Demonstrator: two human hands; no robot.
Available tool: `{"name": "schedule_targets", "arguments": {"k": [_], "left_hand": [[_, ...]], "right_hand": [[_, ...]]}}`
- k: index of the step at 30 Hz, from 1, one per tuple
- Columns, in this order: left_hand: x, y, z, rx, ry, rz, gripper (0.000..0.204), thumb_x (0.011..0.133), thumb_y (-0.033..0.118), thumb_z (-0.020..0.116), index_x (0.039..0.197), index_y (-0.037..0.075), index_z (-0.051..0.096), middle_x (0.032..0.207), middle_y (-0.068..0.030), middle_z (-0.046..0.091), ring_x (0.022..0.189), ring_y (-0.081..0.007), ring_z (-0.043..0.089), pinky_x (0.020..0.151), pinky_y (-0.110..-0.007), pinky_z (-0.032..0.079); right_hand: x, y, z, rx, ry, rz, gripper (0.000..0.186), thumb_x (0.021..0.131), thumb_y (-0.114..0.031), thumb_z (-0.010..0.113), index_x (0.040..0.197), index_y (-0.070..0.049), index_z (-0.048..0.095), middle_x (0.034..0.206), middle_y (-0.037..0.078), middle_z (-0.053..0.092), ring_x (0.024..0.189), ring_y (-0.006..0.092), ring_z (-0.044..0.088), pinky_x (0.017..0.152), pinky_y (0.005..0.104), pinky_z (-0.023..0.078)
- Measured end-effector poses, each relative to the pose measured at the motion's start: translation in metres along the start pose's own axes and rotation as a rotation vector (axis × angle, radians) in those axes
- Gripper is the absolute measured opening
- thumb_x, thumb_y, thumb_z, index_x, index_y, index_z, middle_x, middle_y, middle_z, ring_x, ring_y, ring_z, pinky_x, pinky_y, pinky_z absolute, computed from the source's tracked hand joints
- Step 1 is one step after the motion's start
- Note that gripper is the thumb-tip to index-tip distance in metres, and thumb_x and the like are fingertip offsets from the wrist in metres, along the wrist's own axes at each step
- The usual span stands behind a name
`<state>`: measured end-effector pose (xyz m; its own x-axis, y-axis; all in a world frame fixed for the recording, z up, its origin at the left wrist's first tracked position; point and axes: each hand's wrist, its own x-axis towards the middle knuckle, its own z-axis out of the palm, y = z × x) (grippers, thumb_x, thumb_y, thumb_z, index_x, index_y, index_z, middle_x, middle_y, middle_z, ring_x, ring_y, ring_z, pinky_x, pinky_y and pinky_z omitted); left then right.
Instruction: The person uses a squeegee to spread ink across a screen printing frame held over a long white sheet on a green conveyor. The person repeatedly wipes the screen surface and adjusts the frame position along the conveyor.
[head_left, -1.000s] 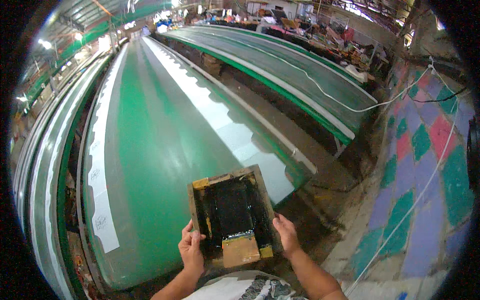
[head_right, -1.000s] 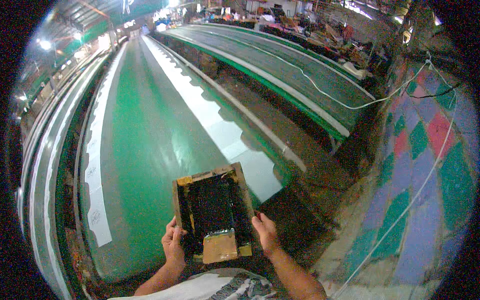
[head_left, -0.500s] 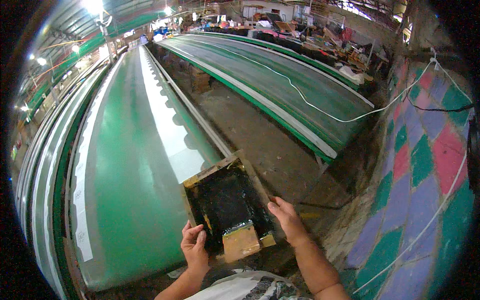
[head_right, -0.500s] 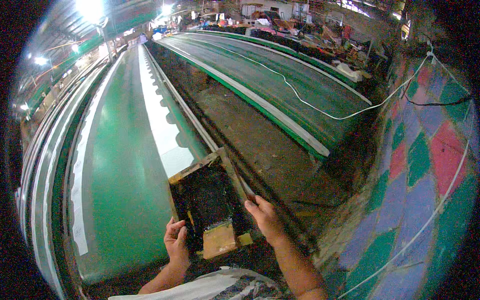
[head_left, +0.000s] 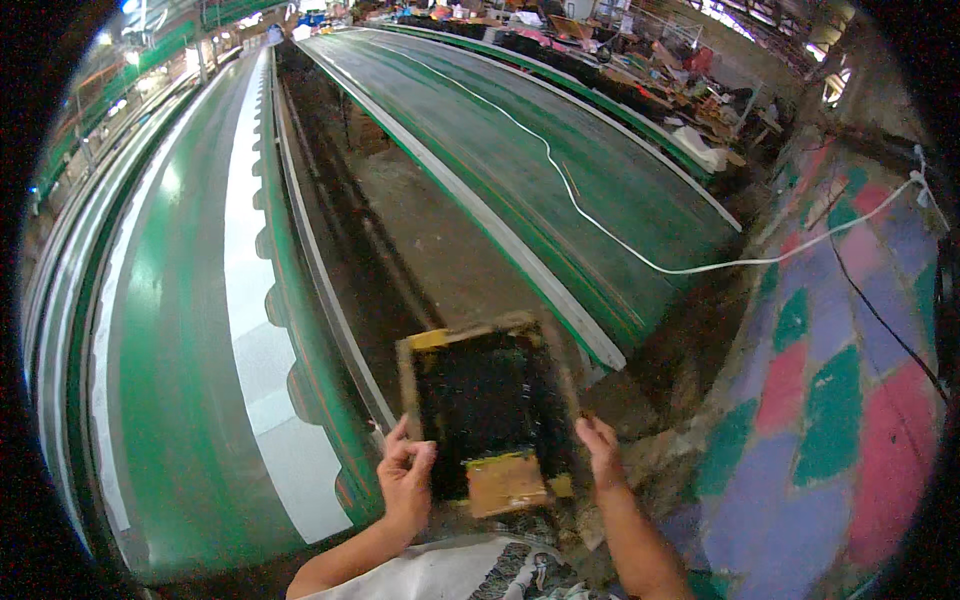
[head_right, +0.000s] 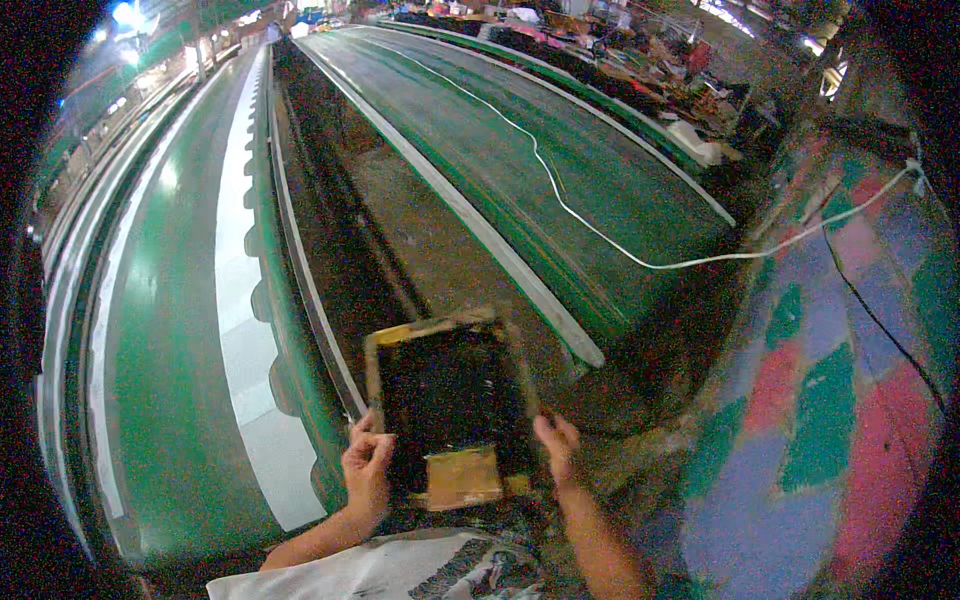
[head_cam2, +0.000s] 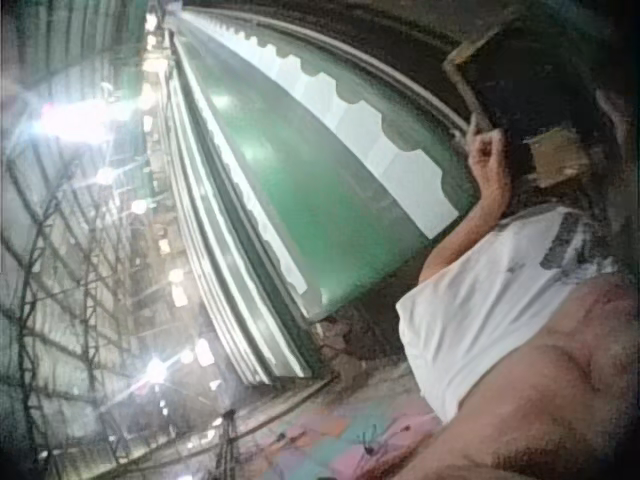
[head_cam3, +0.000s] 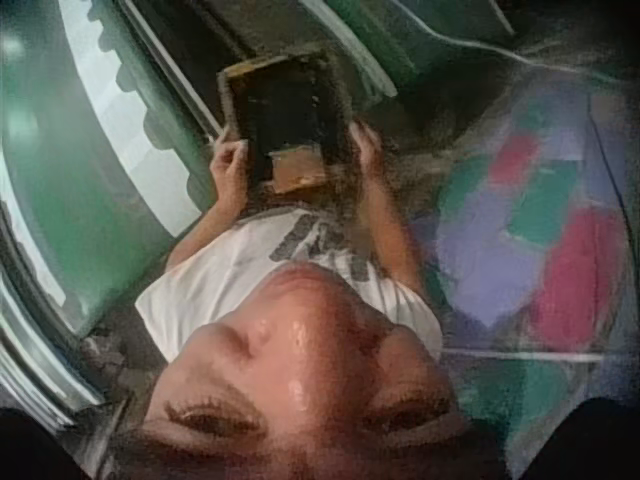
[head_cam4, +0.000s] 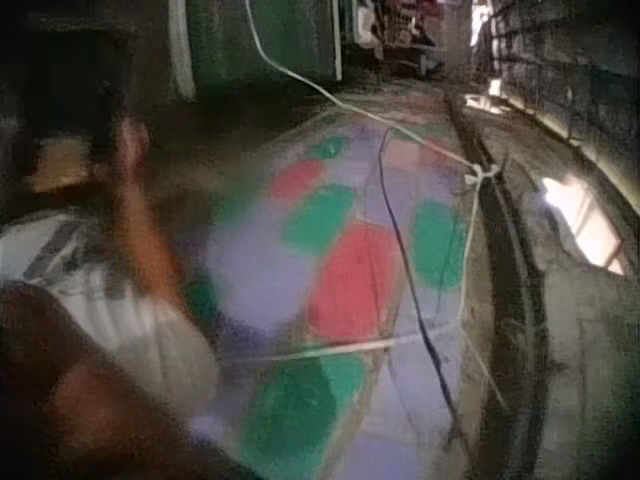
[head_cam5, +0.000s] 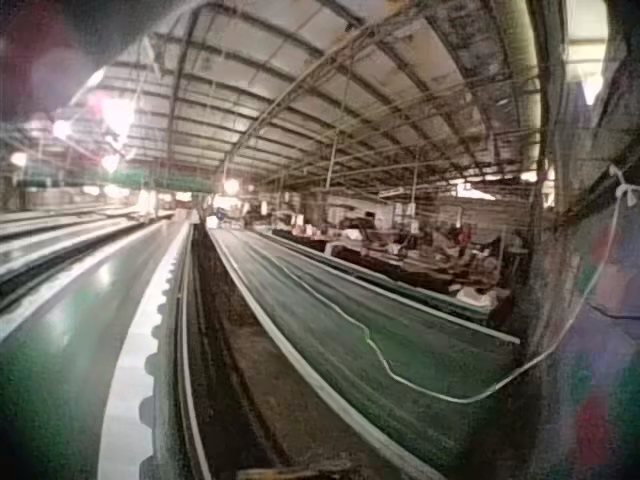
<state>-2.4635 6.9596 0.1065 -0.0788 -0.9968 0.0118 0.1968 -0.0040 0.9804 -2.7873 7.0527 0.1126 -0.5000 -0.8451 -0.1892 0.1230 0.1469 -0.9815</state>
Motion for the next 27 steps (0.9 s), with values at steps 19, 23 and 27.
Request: {"name": "schedule_targets", "arguments": {"k": [19, 23, 27], "left_hand": [[0.021, -0.008, 0.193, -0.115, 0.469, 0.061, 0.017, 0.109, 0.016, 0.075, 0.101, 0.001, 0.080, 0.164, -0.0230, 0.058, 0.149, -0.0259, 0.056, 0.120, -0.040, 0.043], [0.004, 0.004, 0.175, -0.053, 0.699, 0.084, 0.019, 0.109, 0.016, 0.074, 0.098, 0.001, 0.078, 0.162, -0.0271, 0.059, 0.153, -0.0298, 0.054, 0.124, -0.042, 0.039], [-0.004, -0.012, 0.138, -0.094, 0.919, 0.088, 0.019, 0.107, 0.014, 0.074, 0.093, 0.002, 0.076, 0.162, -0.0312, 0.057, 0.155, -0.0338, 0.052, 0.130, -0.047, 0.032]], "right_hand": [[0.262, 0.083, -0.122, 0.161, -0.464, 0.170, 0.037, 0.112, -0.038, 0.066, 0.128, -0.005, 0.074, 0.119, 0.006, 0.078, 0.108, 0.0203, 0.075, 0.097, 0.0373, 0.058], [0.259, 0.042, -0.037, 0.082, -0.623, 0.198, 0.047, 0.112, -0.038, 0.067, 0.141, -0.001, 0.069, 0.125, 0.006, 0.078, 0.115, 0.0184, 0.073, 0.105, 0.0362, 0.056], [0.253, -0.014, 0.033, 0.074, -0.877, 0.252, 0.051, 0.114, -0.037, 0.064, 0.145, 0.002, 0.066, 0.129, 0.007, 0.077, 0.118, 0.0159, 0.071, 0.108, 0.0337, 0.054]]}}
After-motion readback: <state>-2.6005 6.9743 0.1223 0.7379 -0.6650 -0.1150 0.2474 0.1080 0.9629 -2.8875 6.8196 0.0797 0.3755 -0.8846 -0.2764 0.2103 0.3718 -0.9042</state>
